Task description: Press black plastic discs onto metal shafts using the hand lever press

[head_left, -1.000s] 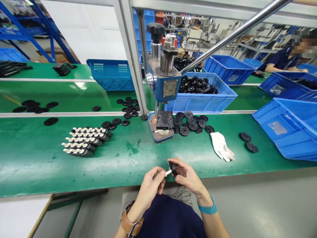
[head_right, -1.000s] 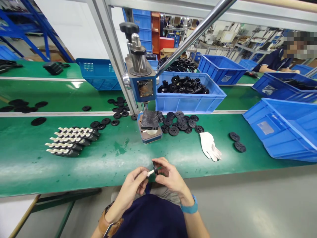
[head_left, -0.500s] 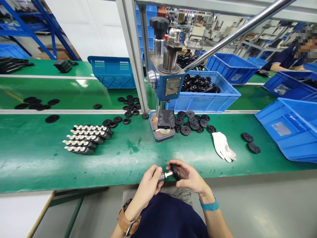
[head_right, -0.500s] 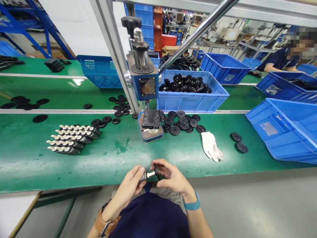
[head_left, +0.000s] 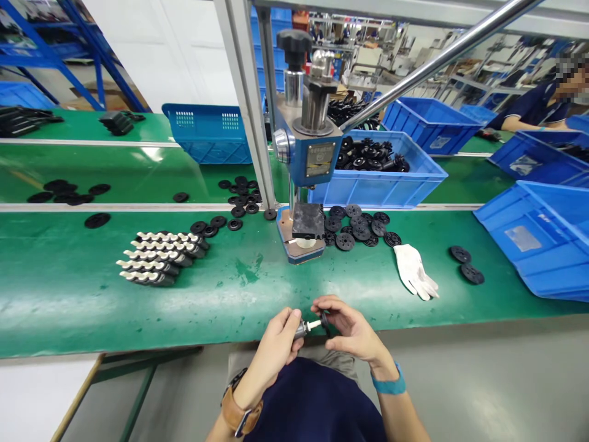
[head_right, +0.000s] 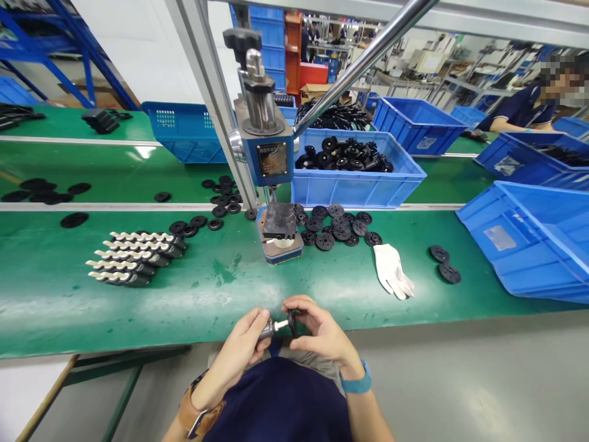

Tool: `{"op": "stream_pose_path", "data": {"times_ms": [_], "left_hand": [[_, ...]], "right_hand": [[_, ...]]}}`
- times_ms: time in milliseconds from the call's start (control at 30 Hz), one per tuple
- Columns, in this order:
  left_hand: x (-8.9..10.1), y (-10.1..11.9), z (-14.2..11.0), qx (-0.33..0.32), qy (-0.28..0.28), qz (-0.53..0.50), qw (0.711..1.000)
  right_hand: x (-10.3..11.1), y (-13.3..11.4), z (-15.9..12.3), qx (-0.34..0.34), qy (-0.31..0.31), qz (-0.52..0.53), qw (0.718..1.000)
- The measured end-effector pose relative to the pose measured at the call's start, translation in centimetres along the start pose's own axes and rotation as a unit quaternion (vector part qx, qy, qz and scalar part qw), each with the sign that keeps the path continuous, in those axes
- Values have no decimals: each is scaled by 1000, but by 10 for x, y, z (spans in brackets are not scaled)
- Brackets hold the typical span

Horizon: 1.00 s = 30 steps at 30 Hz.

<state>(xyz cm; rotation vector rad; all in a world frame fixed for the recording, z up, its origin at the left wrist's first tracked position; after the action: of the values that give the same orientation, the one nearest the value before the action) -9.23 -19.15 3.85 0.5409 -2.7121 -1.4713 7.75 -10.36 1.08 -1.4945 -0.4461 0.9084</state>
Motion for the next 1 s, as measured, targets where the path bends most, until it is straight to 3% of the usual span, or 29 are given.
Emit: {"op": "stream_pose_path", "data": {"times_ms": [133,267,367,433,533,633,800,1000], "left_hand": [[1,-1,0,-11,4,10,1000],[1,-3,0,-59,10,51,997],[2,-7,2,-94,17,84,992],[4,-8,1,-104,1,96,990],[10,-3,-5,-124,-69,138,980],[18,7,-17,-155,-110,259,947],[22,17,-36,-197,-88,410,886],[13,25,-49,-326,-91,509,791]], "right_hand": [[2,-5,-2,-19,-10,-50,999],[0,-5,-2,-76,6,-65,995],[-4,-2,-2,-83,10,-104,991],[-7,0,-3,-78,11,-116,990],[-7,-3,-6,-74,12,-117,990],[-7,-14,-10,-69,-12,-142,987],[-8,-31,-16,-35,-70,-242,967],[-16,-49,-19,110,-105,-340,928]]}}
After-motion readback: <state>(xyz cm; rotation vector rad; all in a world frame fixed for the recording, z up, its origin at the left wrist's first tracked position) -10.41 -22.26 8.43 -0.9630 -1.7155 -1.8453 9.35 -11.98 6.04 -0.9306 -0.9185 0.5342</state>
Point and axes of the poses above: each hand's wrist, its own z-axis towards the middle knuckle, its own x-axis out of the back of the hand, y = z × x, the point moved 2 cm from there along z, towards the middle knuckle, and after that the axes turned 1 degree about x, right-handed, at the moved point
